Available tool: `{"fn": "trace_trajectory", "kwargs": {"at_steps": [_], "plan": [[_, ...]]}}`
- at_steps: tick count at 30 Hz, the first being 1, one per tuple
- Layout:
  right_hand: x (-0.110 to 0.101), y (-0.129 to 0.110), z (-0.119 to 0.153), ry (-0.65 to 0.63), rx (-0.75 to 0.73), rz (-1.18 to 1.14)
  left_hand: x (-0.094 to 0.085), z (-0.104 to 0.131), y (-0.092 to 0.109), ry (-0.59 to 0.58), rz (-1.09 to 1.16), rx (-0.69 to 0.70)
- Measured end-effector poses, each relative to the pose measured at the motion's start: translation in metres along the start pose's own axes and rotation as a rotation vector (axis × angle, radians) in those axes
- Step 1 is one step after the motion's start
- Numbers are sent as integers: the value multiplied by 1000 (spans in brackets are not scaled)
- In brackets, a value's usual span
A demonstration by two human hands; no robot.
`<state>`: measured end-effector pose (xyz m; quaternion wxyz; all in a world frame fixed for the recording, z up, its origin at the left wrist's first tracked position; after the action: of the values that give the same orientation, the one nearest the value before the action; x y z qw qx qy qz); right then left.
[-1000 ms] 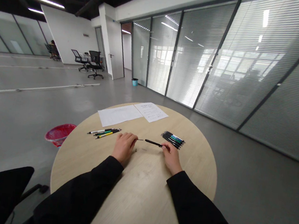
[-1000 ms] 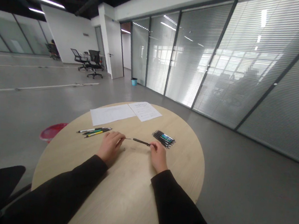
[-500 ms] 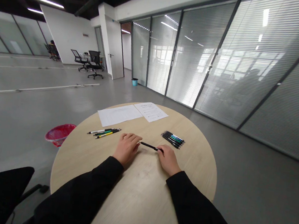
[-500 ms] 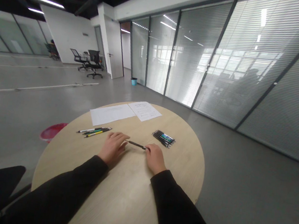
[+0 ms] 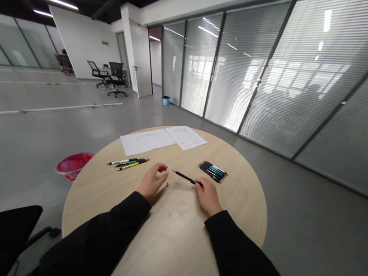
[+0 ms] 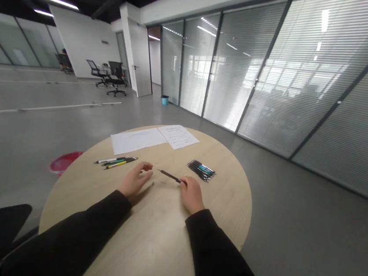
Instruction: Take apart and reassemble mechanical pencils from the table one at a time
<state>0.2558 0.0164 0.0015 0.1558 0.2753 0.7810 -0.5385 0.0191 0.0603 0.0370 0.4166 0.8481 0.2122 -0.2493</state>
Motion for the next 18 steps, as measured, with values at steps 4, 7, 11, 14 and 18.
{"fn": "trace_trajectory", "kwargs": {"at_steps": [4, 7, 11, 14, 18], "plan": [[2, -2, 1, -29, -9, 5, 5, 1, 6, -54, 40, 5], [4, -5, 1, -43, -18, 8, 6, 1, 10, -73, 67, 3], [4, -9, 2, -56, -30, 10, 7, 0, 11, -91, 90, 2], [3, -11, 3, -56, -33, 8, 7, -1, 11, -97, 95, -1], [4, -12, 3, -61, -40, -4, 7, -1, 10, -83, 113, -29]]}}
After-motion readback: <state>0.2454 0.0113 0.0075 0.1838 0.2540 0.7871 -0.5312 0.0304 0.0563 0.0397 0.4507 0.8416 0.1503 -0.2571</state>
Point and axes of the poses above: each hand's wrist, its own z-axis away from the middle knuckle, its own x-axis out of the palm, y = z × x, the point moved 7 cm from there along -z, towards the middle knuckle, and after that the axes turned 5 degrees about x, right-handed, at the moved point
